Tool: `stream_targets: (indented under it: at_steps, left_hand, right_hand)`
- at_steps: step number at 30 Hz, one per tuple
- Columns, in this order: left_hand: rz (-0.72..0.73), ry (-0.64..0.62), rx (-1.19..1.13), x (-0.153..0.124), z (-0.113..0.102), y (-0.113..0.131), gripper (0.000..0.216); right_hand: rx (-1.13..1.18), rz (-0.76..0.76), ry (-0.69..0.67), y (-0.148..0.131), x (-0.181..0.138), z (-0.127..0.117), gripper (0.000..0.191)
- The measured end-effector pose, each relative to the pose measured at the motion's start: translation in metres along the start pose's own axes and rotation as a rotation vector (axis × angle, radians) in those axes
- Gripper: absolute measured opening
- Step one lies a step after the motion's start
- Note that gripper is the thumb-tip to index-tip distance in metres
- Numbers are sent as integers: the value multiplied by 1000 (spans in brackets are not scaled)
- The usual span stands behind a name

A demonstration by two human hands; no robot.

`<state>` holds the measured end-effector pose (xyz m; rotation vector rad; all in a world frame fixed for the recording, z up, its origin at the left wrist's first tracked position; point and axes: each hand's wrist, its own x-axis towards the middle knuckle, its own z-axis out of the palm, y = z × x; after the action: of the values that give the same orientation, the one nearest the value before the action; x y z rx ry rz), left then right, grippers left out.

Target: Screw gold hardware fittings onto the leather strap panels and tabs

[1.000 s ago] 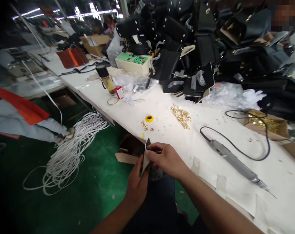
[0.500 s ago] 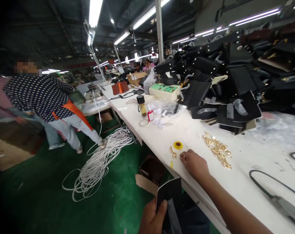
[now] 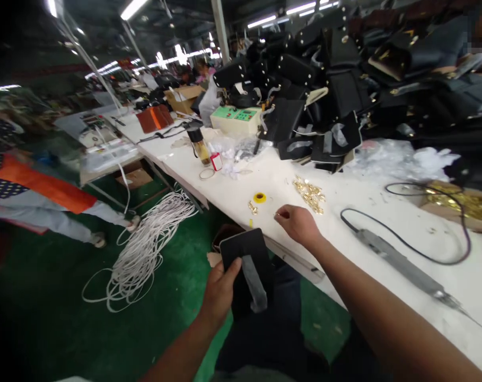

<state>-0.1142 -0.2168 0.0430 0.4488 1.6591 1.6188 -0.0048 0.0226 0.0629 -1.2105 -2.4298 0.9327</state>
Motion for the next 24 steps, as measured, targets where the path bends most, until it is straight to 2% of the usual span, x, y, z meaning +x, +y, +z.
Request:
stream_targets:
  at_steps: [3, 6, 8, 11, 17, 24]
  left_hand:
    - [40, -27, 20, -6, 10, 6, 44]
    - [67, -80, 77, -15, 24, 9, 40]
    - [93, -134, 130, -24, 36, 11, 37]
    - [166, -221, 221, -39, 55, 16, 34]
    - [343, -331, 382, -66, 86, 23, 31]
    - [467, -393, 487, -82, 102, 21, 27]
  right_hand:
    - [549, 66, 103, -10, -53, -14, 35]
    - [804, 108, 161, -20, -113, -14, 38]
    - [820, 83, 211, -21, -145, -9, 31]
    - [773, 5, 303, -16, -173, -4, 18]
    - [718, -15, 477, 1, -199, -14, 6]
    - [509, -132, 588, 15, -222, -30, 3]
